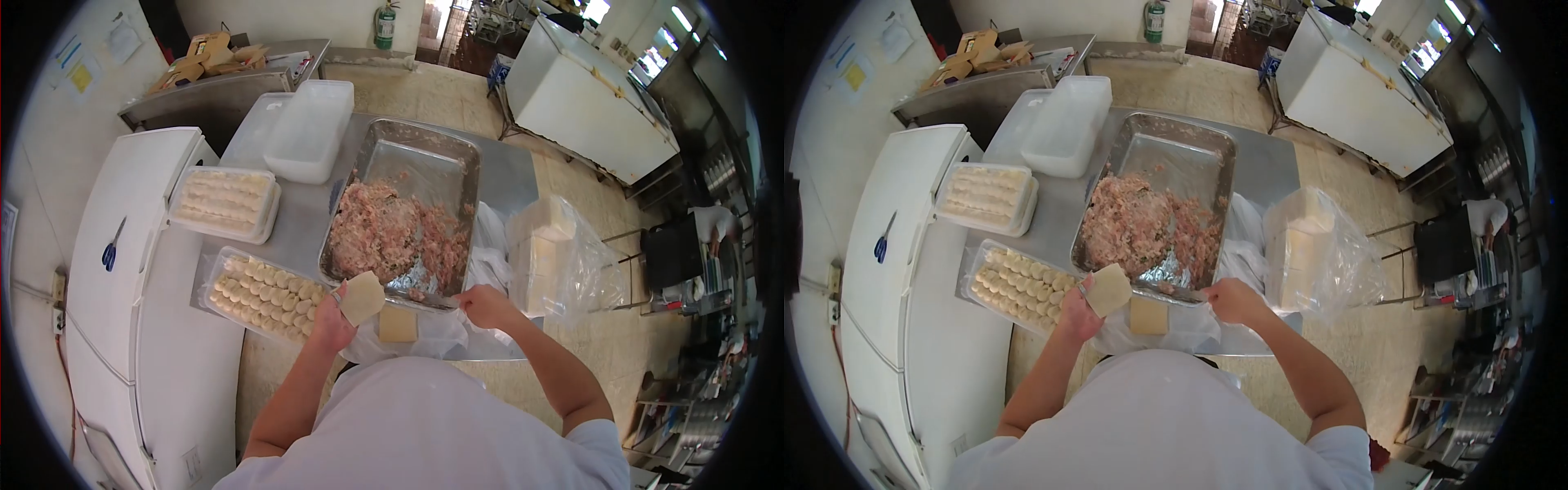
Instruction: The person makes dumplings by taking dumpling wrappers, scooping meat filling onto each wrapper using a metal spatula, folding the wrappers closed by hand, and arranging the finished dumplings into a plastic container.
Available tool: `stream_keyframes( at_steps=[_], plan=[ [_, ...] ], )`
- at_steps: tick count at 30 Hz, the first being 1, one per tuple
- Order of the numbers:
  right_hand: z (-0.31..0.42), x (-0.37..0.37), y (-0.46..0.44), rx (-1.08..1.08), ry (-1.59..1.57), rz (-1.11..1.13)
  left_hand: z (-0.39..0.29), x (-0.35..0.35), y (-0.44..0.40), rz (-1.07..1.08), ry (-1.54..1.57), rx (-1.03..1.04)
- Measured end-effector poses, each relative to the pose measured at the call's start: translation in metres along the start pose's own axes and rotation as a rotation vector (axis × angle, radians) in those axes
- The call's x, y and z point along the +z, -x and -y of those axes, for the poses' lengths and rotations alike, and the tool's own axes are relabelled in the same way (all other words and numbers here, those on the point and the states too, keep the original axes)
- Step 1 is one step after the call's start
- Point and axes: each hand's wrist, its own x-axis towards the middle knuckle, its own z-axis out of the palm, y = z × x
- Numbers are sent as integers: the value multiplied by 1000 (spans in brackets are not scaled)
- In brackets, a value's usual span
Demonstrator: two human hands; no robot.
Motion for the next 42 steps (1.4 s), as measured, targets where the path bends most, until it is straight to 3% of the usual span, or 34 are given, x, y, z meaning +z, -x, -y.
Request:
stream_keyframes(
  at_steps=[3,5,8,9,12,18,21,24,28,33,42],
  plan=[
    [1,11,7,65,-427,18,3,-16,-9,176,-271,132],
    [26,15,24,127,-654,-27,7,-3,-13,60,-135,72],
    [42,41,32,-46,-740,-164,15,43,-11,-51,7,-22],
    [44,55,27,-85,-668,-241,18,57,-8,-78,43,-54],
    [52,76,23,-282,-67,-618,29,62,-27,32,191,0],
    [44,70,48,-154,116,-625,19,61,-44,-53,108,160],
    [57,57,53,-204,85,-694,11,88,-27,-189,42,135],
    [71,51,34,-359,182,-806,20,77,-33,-74,18,85],
    [51,52,33,-236,218,-698,17,66,-38,-54,119,120],
    [46,2,48,40,391,-451,-4,62,-23,-177,98,208],
    [46,5,7,67,557,-128,5,31,-23,-82,174,164]
  ],
)
